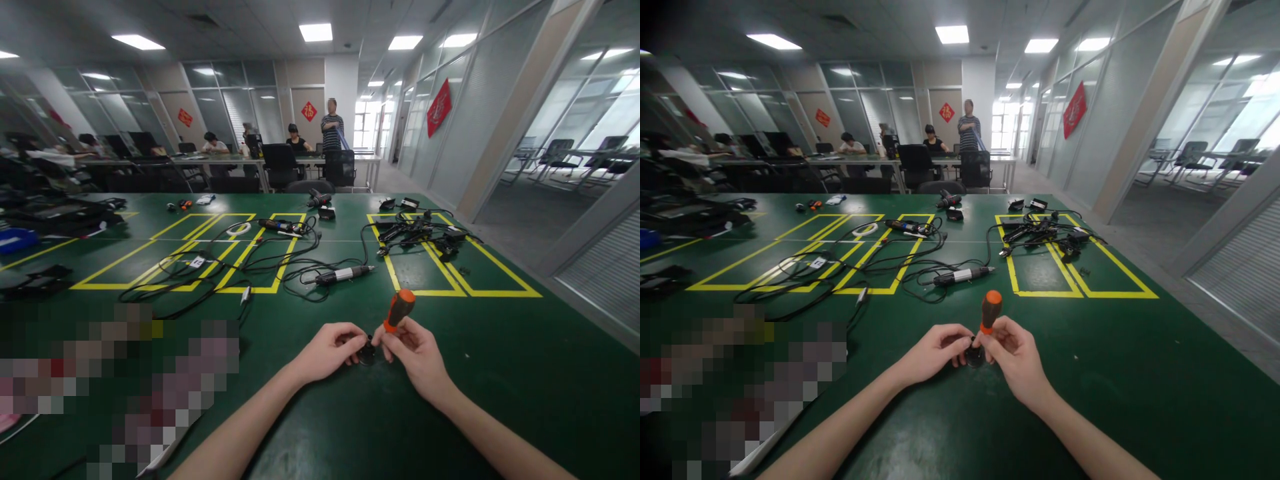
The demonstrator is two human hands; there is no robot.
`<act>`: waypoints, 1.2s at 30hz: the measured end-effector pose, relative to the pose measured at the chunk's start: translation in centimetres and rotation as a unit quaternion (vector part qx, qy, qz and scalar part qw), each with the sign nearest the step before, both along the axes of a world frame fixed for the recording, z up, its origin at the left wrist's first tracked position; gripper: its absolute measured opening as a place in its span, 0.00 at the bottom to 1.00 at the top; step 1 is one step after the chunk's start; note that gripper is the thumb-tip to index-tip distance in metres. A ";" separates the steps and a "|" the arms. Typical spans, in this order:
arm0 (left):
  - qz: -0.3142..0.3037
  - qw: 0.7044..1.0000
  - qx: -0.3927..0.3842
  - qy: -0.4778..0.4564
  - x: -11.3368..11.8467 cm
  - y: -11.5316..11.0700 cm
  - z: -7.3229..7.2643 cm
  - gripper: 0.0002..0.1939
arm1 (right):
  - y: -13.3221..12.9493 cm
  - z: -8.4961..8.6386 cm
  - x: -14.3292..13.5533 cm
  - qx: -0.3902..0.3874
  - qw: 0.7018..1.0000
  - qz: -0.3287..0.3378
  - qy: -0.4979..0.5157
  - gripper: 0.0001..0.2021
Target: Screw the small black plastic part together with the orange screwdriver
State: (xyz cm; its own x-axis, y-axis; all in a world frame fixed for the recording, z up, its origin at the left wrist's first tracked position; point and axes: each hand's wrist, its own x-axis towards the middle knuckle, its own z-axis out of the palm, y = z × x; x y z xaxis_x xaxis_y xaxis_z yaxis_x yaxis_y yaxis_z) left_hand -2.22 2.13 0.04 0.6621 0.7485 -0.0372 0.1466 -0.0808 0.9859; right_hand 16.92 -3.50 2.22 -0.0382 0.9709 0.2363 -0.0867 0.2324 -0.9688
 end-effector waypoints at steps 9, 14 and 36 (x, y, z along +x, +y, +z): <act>-0.001 1.000 -0.006 0.011 -0.1 -0.1 0.4 0.19 | 0.1 0.0 -0.3 -0.017 1.000 -0.009 0.024 0.11; -0.003 1.000 -0.003 0.008 -0.1 -0.1 0.4 0.19 | 0.0 0.4 -0.2 0.011 0.999 -0.034 -0.009 0.09; 0.000 1.000 -0.006 -0.005 0.1 0.0 0.3 0.18 | 0.0 0.3 0.1 0.023 0.997 -0.050 -0.061 0.06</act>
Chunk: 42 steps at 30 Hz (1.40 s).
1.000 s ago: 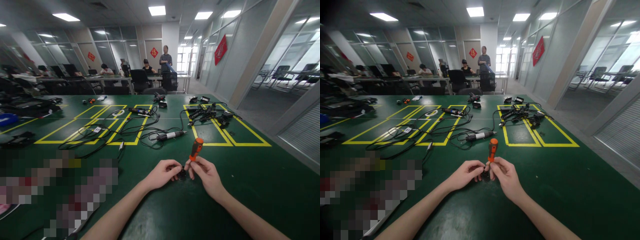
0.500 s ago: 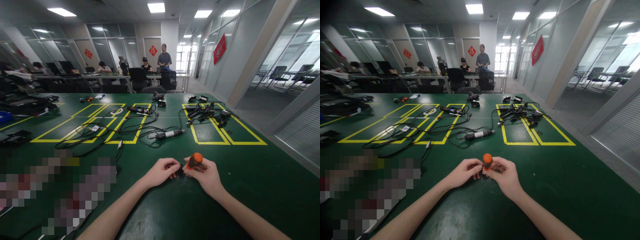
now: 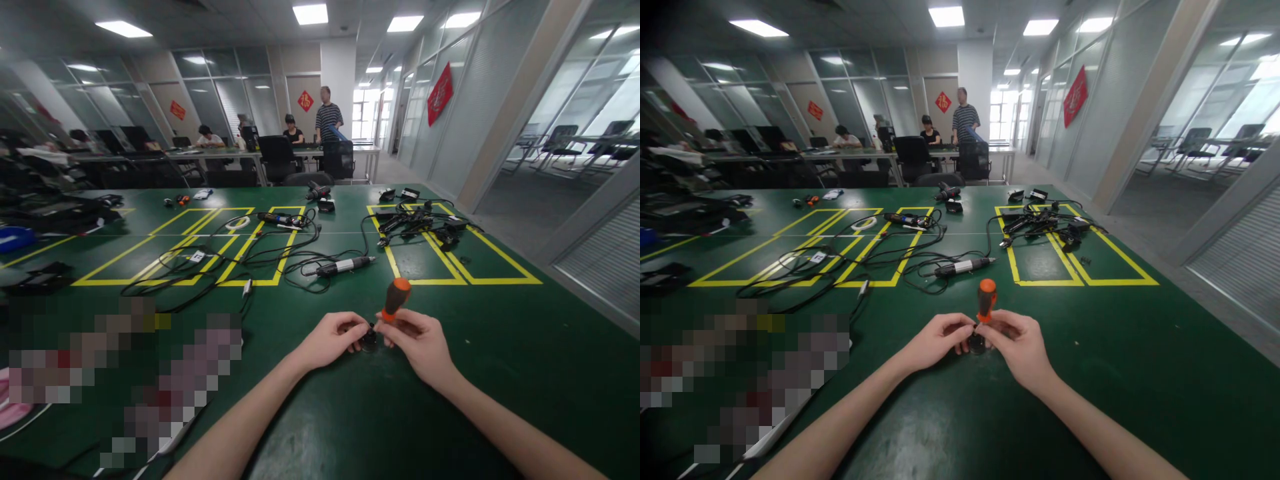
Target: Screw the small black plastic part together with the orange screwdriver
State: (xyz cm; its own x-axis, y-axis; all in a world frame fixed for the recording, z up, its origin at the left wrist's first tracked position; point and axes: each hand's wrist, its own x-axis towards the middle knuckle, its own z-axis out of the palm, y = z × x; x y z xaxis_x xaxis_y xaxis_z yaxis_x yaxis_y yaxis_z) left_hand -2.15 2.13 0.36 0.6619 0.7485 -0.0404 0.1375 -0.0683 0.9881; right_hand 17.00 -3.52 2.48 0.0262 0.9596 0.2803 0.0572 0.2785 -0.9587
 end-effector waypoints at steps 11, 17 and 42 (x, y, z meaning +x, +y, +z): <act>-0.041 0.999 -0.001 -0.003 -0.7 0.5 -0.7 0.24 | -0.1 -0.1 0.2 0.027 0.999 -0.013 -0.020 0.06; -0.031 1.000 -0.003 0.001 -0.7 0.4 -0.4 0.24 | -0.3 0.6 0.2 0.005 0.999 -0.013 -0.034 0.08; -0.045 0.998 -0.043 -0.029 -1.2 1.2 -0.6 0.19 | -0.3 0.9 0.0 0.020 1.000 -0.008 -0.015 0.10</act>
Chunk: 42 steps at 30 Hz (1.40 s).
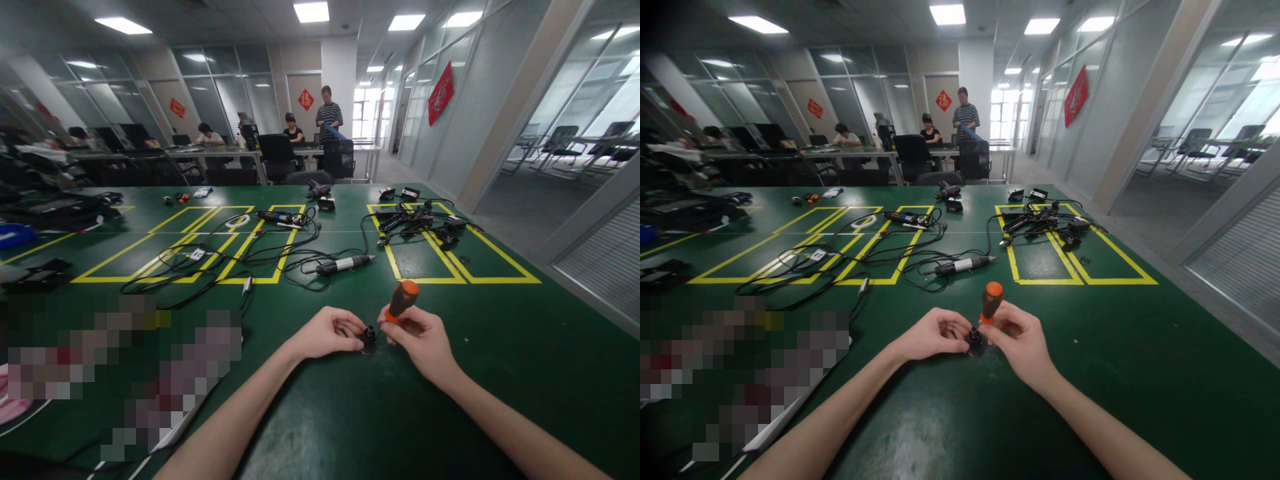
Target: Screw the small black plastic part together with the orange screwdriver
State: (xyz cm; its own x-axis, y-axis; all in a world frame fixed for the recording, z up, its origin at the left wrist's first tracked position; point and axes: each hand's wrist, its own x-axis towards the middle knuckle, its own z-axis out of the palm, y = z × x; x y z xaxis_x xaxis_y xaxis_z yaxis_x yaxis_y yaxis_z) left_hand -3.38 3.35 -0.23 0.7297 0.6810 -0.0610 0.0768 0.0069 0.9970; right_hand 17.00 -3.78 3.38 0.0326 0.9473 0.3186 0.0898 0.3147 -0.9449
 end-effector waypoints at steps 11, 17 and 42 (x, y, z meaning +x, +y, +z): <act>-0.006 1.000 0.022 0.004 0.2 0.0 -0.1 0.26 | -0.1 -0.2 0.3 0.017 1.000 0.026 0.005 0.09; -0.001 0.997 0.062 0.044 0.2 -0.2 0.1 0.21 | 0.1 -0.2 0.3 0.023 0.999 -0.021 -0.033 0.09; -0.011 0.996 0.075 0.055 0.3 -0.7 0.6 0.24 | -0.4 -0.1 0.2 0.029 0.999 -0.003 -0.044 0.06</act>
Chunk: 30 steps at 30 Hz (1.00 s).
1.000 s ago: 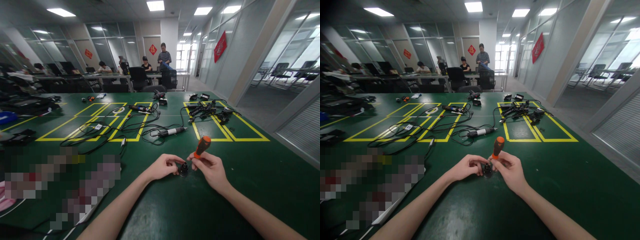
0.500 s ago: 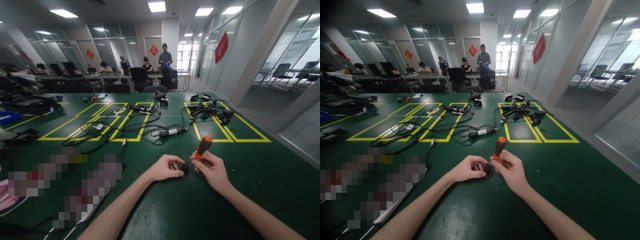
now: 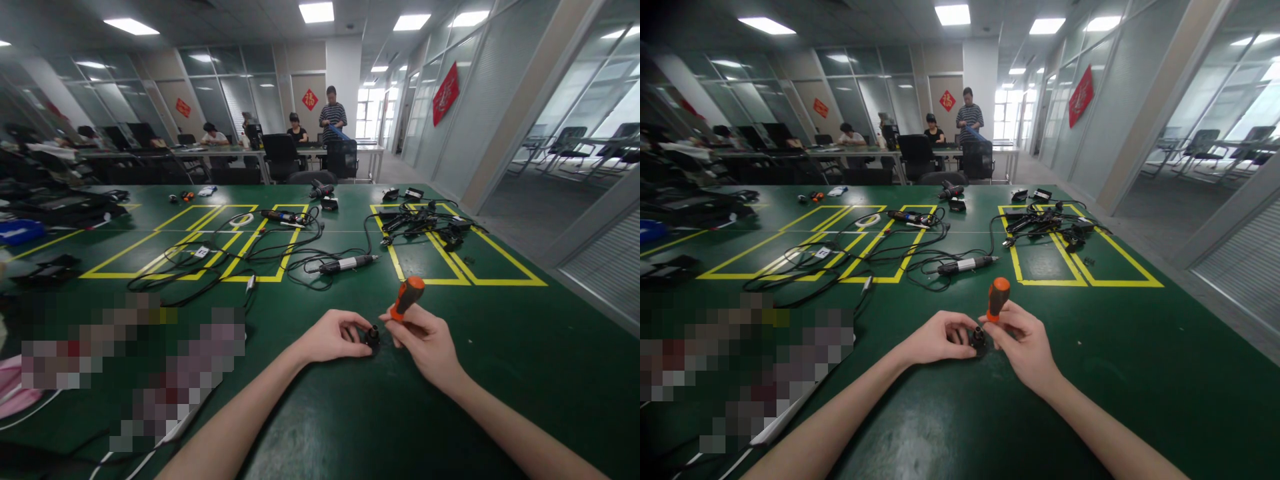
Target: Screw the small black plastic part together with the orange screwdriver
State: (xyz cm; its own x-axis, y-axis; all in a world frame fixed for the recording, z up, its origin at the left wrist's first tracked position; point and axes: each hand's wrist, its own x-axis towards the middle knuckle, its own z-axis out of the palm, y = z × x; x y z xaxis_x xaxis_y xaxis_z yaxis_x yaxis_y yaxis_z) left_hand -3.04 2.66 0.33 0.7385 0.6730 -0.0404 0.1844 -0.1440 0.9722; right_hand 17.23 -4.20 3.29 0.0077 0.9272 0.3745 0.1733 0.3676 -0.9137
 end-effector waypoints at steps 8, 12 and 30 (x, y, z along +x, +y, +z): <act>0.007 1.000 -0.004 0.004 0.1 0.0 -0.3 0.25 | 0.1 -0.1 0.1 -0.030 0.998 0.038 0.029 0.07; 0.010 1.000 0.001 0.001 0.0 0.0 -0.2 0.24 | 0.1 0.0 0.0 0.013 1.000 0.023 0.004 0.04; 0.008 1.000 -0.003 0.006 0.1 -0.1 0.0 0.24 | 0.0 0.2 0.1 0.054 0.995 0.016 -0.084 0.07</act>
